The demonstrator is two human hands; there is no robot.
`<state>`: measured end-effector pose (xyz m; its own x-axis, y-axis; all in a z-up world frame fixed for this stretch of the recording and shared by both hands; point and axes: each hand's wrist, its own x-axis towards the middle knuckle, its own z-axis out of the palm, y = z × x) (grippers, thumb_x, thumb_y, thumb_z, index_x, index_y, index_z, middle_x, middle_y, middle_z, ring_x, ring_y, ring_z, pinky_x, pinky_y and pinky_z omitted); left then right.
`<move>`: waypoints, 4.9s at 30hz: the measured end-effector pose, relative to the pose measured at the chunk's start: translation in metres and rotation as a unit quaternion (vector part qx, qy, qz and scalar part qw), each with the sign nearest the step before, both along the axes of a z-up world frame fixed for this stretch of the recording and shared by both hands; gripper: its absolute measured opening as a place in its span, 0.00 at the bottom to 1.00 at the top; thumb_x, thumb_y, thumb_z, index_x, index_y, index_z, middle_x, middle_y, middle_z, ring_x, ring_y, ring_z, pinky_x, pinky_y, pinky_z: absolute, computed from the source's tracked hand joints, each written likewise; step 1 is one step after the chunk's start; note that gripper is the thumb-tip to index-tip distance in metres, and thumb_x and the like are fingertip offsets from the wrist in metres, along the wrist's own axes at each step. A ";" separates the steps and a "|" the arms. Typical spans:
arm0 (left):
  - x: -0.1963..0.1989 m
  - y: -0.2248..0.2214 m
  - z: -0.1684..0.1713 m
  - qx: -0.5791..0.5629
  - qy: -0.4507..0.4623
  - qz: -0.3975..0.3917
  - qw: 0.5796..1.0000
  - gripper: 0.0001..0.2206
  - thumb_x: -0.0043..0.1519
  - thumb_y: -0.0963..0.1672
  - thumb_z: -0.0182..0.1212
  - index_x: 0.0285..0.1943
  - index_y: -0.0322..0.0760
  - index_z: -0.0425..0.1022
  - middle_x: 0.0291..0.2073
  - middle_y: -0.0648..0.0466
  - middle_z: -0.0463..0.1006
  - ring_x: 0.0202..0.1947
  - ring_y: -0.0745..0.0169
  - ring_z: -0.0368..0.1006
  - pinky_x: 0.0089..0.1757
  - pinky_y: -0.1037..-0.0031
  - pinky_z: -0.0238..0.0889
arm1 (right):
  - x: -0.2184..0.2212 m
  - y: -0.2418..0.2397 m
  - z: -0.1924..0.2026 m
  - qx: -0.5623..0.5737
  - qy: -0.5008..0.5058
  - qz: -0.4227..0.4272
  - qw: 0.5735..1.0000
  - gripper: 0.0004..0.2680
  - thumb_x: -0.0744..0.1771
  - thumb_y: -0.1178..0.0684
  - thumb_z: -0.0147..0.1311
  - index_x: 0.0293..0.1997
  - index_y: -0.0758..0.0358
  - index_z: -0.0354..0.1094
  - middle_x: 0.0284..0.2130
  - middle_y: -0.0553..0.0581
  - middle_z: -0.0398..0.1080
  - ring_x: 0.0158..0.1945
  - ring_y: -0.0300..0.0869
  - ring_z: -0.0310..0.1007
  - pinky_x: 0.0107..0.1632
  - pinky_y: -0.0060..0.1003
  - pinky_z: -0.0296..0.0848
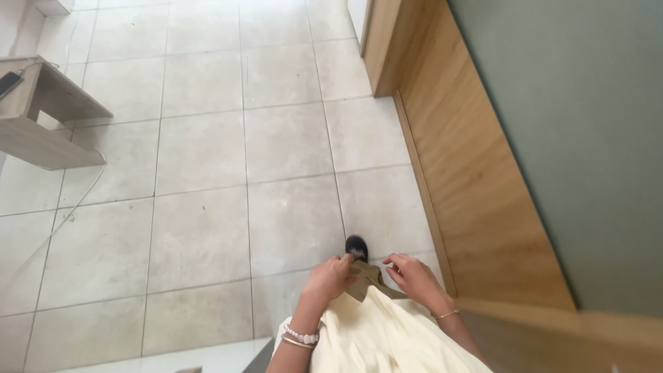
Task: Organizes small green patterned boxes from a shelf into a grid on a table.
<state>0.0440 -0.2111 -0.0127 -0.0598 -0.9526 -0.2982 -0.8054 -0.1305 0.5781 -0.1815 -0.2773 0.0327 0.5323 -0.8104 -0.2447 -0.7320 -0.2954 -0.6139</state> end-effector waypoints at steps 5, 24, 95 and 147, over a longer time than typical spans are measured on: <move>0.043 -0.123 0.030 0.028 -0.083 0.022 0.996 0.20 0.61 0.51 0.66 0.57 0.39 0.71 0.45 0.44 0.77 0.45 0.41 0.76 0.44 0.55 0.71 | 0.048 -0.150 0.011 -0.026 0.011 0.080 0.996 0.06 0.67 0.52 0.54 0.46 0.57 0.74 0.39 0.57 0.77 0.39 0.51 0.78 0.42 0.44 0.76; 0.288 -0.458 0.011 0.118 -0.041 0.109 0.986 0.24 0.62 0.51 0.64 0.64 0.41 0.66 0.50 0.45 0.75 0.49 0.44 0.75 0.48 0.58 0.70 | 0.304 -0.497 0.022 0.045 0.068 0.154 0.985 0.08 0.66 0.53 0.55 0.48 0.59 0.72 0.42 0.55 0.77 0.44 0.49 0.78 0.48 0.43 0.75; 0.680 -1.865 0.359 -0.226 0.356 -0.417 0.805 0.19 0.65 0.41 0.62 0.66 0.32 0.69 0.63 0.42 0.72 0.62 0.42 0.71 0.57 0.62 0.66 | 0.714 -1.670 0.318 -0.387 -0.058 -0.396 0.831 0.11 0.68 0.55 0.58 0.56 0.61 0.72 0.50 0.56 0.73 0.53 0.48 0.76 0.52 0.39 0.75; 0.566 -2.001 0.366 0.174 0.519 -0.718 0.430 0.23 0.64 0.39 0.69 0.69 0.38 0.71 0.74 0.44 0.62 0.73 0.50 0.66 0.68 0.62 0.66 | 0.874 -1.761 0.328 -0.467 0.200 -0.827 0.242 0.06 0.72 0.66 0.58 0.54 0.71 0.74 0.39 0.55 0.77 0.39 0.32 0.78 0.44 0.23 0.79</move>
